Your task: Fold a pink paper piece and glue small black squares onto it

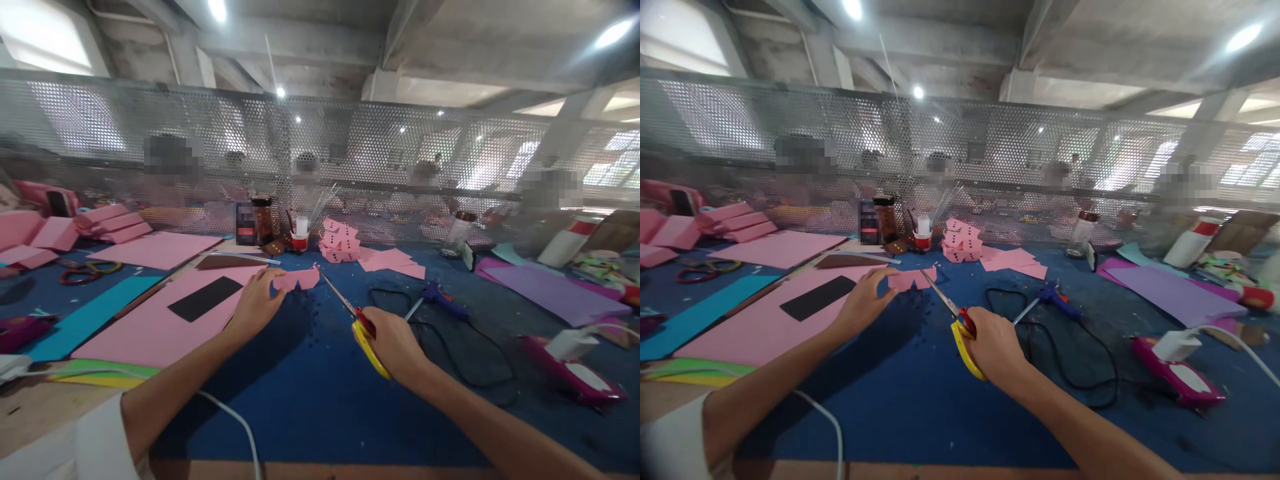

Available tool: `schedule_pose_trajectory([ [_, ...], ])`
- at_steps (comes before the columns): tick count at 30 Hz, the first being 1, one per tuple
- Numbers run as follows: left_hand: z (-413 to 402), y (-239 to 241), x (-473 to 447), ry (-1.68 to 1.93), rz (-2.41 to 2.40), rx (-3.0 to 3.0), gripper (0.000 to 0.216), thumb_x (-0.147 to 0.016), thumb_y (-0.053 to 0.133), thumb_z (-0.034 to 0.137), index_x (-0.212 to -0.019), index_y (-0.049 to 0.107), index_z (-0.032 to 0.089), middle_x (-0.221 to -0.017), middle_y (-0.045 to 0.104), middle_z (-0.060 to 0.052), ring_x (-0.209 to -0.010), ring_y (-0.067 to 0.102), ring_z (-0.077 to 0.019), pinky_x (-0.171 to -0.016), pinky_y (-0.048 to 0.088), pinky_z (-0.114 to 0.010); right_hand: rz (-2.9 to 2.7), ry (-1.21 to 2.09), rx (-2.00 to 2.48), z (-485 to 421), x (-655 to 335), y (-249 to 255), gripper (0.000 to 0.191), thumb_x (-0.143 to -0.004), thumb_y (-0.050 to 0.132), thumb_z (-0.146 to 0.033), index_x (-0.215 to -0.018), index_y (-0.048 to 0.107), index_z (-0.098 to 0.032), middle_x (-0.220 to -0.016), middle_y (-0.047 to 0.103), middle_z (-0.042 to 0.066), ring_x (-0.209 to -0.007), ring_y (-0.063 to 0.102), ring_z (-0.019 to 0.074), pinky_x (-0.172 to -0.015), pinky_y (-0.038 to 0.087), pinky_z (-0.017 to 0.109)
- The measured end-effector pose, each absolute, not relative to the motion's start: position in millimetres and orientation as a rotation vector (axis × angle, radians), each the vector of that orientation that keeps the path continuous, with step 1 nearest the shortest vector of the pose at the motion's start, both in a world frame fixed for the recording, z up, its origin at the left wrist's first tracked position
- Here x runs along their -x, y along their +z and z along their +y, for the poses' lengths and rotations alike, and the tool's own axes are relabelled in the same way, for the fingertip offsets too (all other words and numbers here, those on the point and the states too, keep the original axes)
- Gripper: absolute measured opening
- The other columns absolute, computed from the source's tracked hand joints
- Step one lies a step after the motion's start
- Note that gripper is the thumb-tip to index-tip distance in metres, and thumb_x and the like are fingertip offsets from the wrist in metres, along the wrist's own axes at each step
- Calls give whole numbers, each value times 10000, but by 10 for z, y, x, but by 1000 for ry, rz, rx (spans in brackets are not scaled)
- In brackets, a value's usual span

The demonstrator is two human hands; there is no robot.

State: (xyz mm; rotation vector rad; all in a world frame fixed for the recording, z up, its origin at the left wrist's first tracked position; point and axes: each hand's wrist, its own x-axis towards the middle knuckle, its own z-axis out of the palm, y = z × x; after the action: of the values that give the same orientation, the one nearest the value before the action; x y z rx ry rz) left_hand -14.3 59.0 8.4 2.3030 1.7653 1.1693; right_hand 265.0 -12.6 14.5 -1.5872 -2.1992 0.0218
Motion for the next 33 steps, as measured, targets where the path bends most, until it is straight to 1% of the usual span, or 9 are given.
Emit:
schedule_pose_trajectory([
  [4, 724, -27, 245, 1124, 1800, -2309, 458, -821, 486, 244, -1275, 496, 194, -1316, 535, -111, -1218, 467, -292, -1029, 346, -462, -2207, 15, 1601, -122, -2648, 158, 171, -849, 530, -264, -702, 472, -200, -681, 578, -21, -594, 492, 114, -540, 190, 253],
  [9, 817, -92, 285, 1089, 1773, -2357, 461, -829, 461, 231, -1287, 492, 194, -1306, 547, -105, -1210, 475, -288, -1032, 350, -457, -2205, -1, 1593, -105, -2661, 169, 146, -835, 536, -244, -710, 473, -203, -692, 580, -24, -604, 499, 118, -545, 191, 254],
  [12, 868, -117, 305, 1125, 1774, -2365, 434, -823, 465, 240, -1249, 523, 177, -1254, 565, -118, -1182, 486, -289, -1019, 362, -450, -2206, 1, 1592, -93, -2668, 172, 133, -831, 543, -237, -719, 481, -203, -705, 585, -22, -617, 508, 119, -550, 197, 252],
  [15, 898, -124, 321, 1176, 1782, -2352, 374, -812, 479, 253, -1161, 582, 168, -1177, 583, -123, -1149, 496, -289, -1008, 370, -436, -2204, 0, 1591, -89, -2676, 180, 129, -833, 545, -239, -725, 485, -203, -717, 592, -21, -627, 516, 120, -556, 201, 251],
  [18, 894, -100, 322, 1213, 1777, -2330, 303, -793, 502, 255, -1061, 624, 183, -1100, 605, -104, -1096, 517, -279, -987, 384, -415, -2195, -2, 1607, -85, -2689, 194, 141, -846, 539, -265, -729, 487, -204, -721, 597, -18, -632, 524, 124, -555, 201, 253],
  [23, 867, -26, 303, 1265, 1781, -2235, 214, -783, 511, 280, -925, 644, 193, -979, 640, -81, -943, 578, -250, -875, 449, -376, -2197, -6, 1642, -55, -2718, 213, 153, -864, 528, -300, -747, 505, -205, -731, 605, -14, -640, 541, 129, -558, 199, 254],
  [27, 842, 22, 294, 1318, 1792, -2145, 198, -779, 516, 297, -888, 644, 193, -962, 659, -71, -881, 601, -230, -811, 466, -346, -2191, -12, 1674, -31, -2734, 228, 137, -854, 549, -297, -759, 524, -201, -741, 608, -11, -646, 541, 126, -559, 198, 254],
  [33, 783, 118, 290, 1443, 1792, -1986, 235, -789, 517, 349, -925, 624, 189, -930, 682, -57, -801, 612, -199, -738, 469, -300, -2168, -54, 1686, -20, -2752, 292, 156, -854, 547, -316, -748, 536, -203, -713, 596, -10, -626, 518, 123, -546, 182, 262],
])
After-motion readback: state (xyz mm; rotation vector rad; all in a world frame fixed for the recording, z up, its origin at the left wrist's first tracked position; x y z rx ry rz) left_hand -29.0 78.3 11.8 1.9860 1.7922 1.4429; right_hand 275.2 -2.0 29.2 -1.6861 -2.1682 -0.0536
